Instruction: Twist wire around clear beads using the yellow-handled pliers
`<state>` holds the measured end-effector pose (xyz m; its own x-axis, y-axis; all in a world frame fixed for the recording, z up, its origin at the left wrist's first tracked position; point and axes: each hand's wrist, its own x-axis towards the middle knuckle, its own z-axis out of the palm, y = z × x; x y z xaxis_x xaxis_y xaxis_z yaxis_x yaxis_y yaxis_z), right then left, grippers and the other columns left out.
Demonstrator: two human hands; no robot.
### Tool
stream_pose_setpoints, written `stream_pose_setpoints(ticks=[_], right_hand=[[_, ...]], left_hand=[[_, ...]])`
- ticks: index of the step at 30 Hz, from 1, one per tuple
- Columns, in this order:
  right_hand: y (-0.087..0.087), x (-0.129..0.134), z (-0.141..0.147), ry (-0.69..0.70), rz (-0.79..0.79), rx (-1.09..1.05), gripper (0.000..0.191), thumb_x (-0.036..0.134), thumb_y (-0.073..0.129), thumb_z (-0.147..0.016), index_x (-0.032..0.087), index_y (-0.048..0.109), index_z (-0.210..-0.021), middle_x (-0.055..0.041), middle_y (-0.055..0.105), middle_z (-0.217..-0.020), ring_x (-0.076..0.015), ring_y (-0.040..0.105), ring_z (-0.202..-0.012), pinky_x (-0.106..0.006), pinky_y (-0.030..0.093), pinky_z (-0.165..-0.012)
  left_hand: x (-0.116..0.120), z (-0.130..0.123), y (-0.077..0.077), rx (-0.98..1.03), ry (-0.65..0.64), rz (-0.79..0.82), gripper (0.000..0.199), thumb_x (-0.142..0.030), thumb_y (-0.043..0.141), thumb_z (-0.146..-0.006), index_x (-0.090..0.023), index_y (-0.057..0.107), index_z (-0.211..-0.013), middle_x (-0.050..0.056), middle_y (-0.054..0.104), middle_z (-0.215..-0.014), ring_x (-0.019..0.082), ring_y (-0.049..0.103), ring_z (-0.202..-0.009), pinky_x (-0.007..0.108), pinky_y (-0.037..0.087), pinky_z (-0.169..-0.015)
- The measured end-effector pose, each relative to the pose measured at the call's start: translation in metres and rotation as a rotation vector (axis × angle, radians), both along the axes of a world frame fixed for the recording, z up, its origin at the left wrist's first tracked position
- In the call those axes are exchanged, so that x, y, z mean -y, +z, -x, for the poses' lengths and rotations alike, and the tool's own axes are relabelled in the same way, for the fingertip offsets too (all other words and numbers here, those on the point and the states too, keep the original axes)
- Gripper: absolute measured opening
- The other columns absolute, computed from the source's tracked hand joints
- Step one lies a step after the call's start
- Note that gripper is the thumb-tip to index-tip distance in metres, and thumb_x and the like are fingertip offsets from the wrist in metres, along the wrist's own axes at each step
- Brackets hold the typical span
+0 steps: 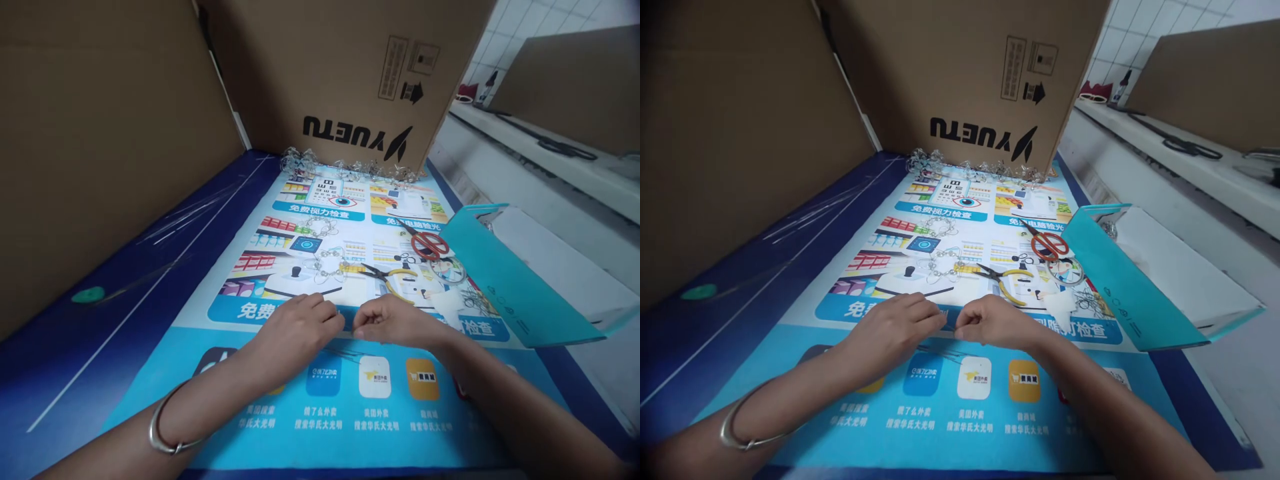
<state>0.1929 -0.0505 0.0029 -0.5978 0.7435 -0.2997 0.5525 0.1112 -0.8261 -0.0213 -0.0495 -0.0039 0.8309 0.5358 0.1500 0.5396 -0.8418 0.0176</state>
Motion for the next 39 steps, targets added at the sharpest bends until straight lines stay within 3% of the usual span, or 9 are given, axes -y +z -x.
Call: stream_pose_setpoints(ticks=[6, 11, 16, 22, 32, 35, 39], right_hand=[[0.006, -0.005, 0.004, -0.009, -0.249, 0.165, 0.011, 0.02, 0.052, -0.077, 0.017, 0.062, -0.074, 0.0016, 0.059, -0.07, -0.0116, 0.051, -0.067, -0.022, 0.032, -0.058], [0.012, 0.001, 0.011, 0.051, -0.584, 0.458, 0.015, 0.019, 0.049, -0.082, 0.018, 0.06, -0.072, -0.0009, 0.059, -0.074, -0.0132, 0.051, -0.071, -0.024, 0.029, -0.059], [0.012, 0.009, 0.018, 0.054, -0.682, 0.692, 0.015, 0.014, 0.046, -0.083, 0.017, 0.059, -0.075, -0.0034, 0.058, -0.079, -0.0145, 0.051, -0.07, -0.025, 0.025, -0.054], [0.011, 0.017, 0.021, -0.01, -0.689, 0.697, 0.021, 0.002, 0.044, -0.074, 0.018, 0.057, -0.076, -0.0033, 0.055, -0.076, -0.0154, 0.049, -0.068, -0.025, 0.025, -0.054], [0.004, 0.008, 0.024, -0.246, -0.561, 0.425, 0.015, 0.012, 0.046, -0.078, 0.017, 0.059, -0.074, -0.0045, 0.058, -0.077, -0.0164, 0.051, -0.073, -0.027, 0.031, -0.06], [0.002, 0.004, 0.024, -0.328, -0.488, 0.274, 0.012, 0.013, 0.05, -0.077, 0.019, 0.06, -0.073, -0.0015, 0.059, -0.076, -0.0152, 0.053, -0.074, -0.026, 0.034, -0.063], [-0.007, -0.001, 0.026, -0.436, -0.301, 0.055, 0.008, 0.023, 0.052, -0.077, 0.019, 0.058, -0.076, 0.0015, 0.057, -0.064, -0.0128, 0.054, -0.06, -0.023, 0.038, -0.053]], left_hand=[[-0.001, -0.004, 0.0, -0.02, 0.045, -0.027, 0.011, -0.011, 0.049, -0.082, -0.018, 0.056, -0.081, 0.004, 0.058, -0.077, 0.019, 0.048, -0.073, 0.031, 0.038, -0.063], [-0.002, -0.008, 0.0, -0.033, 0.077, -0.023, 0.007, -0.013, 0.051, -0.082, -0.018, 0.056, -0.08, 0.004, 0.059, -0.078, 0.019, 0.049, -0.073, 0.031, 0.038, -0.062], [-0.002, -0.011, -0.001, -0.018, 0.098, -0.026, 0.009, -0.012, 0.05, -0.083, -0.017, 0.057, -0.079, 0.004, 0.059, -0.077, 0.019, 0.049, -0.073, 0.03, 0.037, -0.061], [-0.002, -0.013, -0.003, 0.014, 0.124, -0.024, 0.012, -0.012, 0.048, -0.082, -0.018, 0.057, -0.077, 0.004, 0.058, -0.075, 0.02, 0.049, -0.073, 0.031, 0.036, -0.06], [-0.01, -0.01, -0.01, 0.135, 0.24, 0.008, 0.02, -0.008, 0.044, -0.08, -0.017, 0.062, -0.083, 0.006, 0.06, -0.077, 0.021, 0.051, -0.074, 0.031, 0.038, -0.062], [-0.015, -0.008, -0.011, 0.3, 0.297, 0.1, 0.022, -0.011, 0.042, -0.082, -0.018, 0.063, -0.084, 0.006, 0.062, -0.078, 0.02, 0.054, -0.075, 0.03, 0.04, -0.064], [-0.021, -0.005, -0.012, 0.603, 0.369, 0.361, 0.019, -0.016, 0.045, -0.083, -0.02, 0.064, -0.084, 0.003, 0.064, -0.081, 0.017, 0.056, -0.076, 0.027, 0.041, -0.068]])
